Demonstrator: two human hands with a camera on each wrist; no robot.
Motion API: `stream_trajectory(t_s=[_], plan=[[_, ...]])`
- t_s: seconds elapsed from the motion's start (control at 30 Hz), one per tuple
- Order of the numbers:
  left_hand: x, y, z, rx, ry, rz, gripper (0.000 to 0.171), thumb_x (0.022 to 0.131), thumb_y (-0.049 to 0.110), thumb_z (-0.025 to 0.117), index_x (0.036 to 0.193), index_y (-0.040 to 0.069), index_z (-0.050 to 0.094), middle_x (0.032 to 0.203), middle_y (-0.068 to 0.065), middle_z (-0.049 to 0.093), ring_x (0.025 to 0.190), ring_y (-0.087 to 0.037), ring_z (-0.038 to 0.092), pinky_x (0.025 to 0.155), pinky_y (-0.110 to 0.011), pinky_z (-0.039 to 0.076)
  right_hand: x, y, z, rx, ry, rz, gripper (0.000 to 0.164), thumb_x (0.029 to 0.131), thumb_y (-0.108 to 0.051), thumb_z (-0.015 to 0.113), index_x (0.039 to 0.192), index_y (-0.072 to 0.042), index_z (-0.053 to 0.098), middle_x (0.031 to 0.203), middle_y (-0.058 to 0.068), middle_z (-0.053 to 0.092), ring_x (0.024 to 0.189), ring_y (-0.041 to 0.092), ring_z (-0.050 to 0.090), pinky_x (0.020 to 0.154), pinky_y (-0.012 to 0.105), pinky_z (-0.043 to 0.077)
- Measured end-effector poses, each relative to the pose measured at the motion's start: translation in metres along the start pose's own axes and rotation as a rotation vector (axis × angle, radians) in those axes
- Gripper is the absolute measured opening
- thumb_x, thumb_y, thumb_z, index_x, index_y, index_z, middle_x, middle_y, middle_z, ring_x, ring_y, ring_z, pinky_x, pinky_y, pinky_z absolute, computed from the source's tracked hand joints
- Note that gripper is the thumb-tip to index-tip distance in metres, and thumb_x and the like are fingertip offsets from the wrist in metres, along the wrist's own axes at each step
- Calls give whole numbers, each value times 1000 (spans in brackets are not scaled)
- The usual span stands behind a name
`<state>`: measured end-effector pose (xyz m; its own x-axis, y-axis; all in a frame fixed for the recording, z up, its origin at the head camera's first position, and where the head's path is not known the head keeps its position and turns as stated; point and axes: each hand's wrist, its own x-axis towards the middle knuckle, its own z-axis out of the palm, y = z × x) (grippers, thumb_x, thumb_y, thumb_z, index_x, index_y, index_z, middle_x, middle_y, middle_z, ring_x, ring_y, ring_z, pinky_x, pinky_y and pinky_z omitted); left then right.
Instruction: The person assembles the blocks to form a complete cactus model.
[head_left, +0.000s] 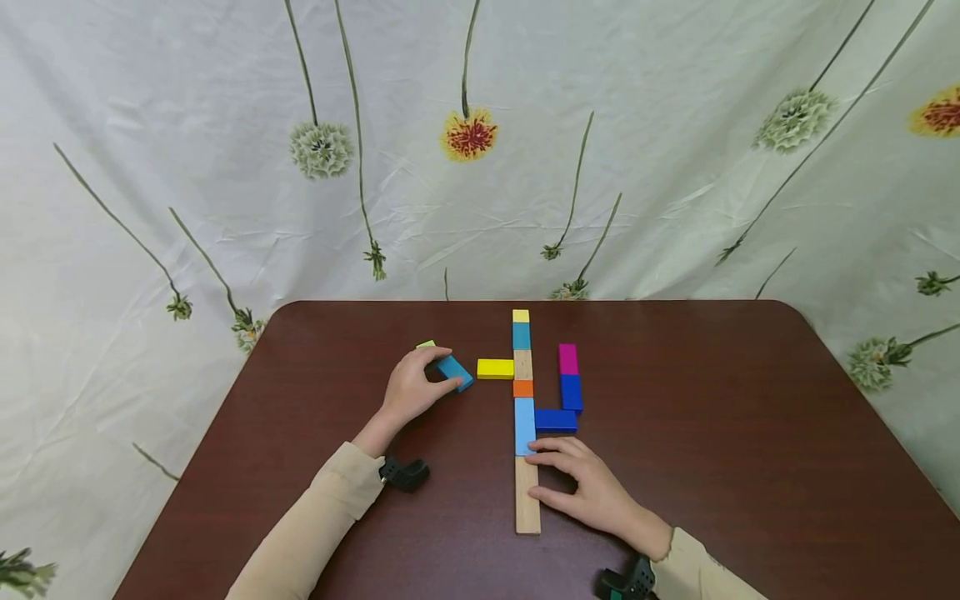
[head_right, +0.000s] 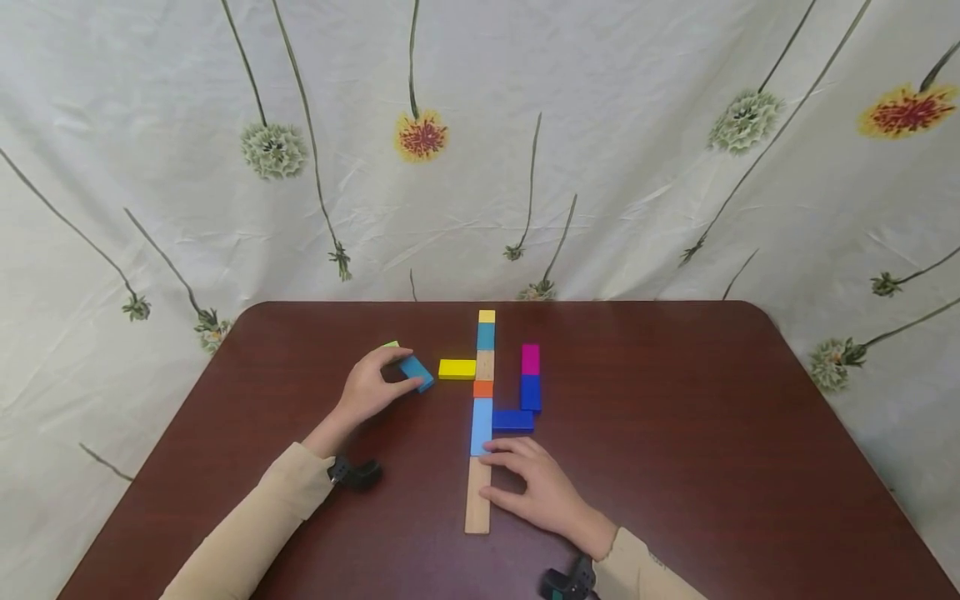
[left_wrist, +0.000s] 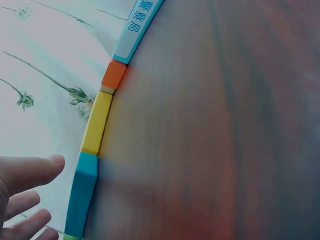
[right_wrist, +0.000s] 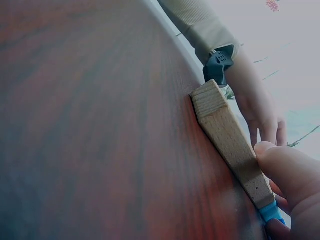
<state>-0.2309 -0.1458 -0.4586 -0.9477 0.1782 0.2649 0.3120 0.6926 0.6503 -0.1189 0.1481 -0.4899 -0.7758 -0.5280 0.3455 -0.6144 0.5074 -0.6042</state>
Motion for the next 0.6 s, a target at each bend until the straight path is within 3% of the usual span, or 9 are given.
stream_trajectory(t_s=[0.2, 0.6], plan=[[-5, -4, 2, -7, -14, -32, 55, 76, 31, 78, 122, 6, 61, 119, -11, 59, 99, -27, 54, 83, -42, 47, 0, 0, 0, 4, 0, 1, 38, 86, -42, 67, 118, -23, 66, 127, -11, 54, 117, 11, 47, 91, 40, 45], [-5, -6, 6, -7, -32, -53, 63, 75, 31, 80, 126, 4, 57, 121, -13, 58, 103, -28, 54, 86, -43, 46, -1, 2, 1, 0, 2, -3, 37, 86, -42, 66, 118, -25, 65, 127, -12, 54, 117, 11, 47, 91, 40, 45]])
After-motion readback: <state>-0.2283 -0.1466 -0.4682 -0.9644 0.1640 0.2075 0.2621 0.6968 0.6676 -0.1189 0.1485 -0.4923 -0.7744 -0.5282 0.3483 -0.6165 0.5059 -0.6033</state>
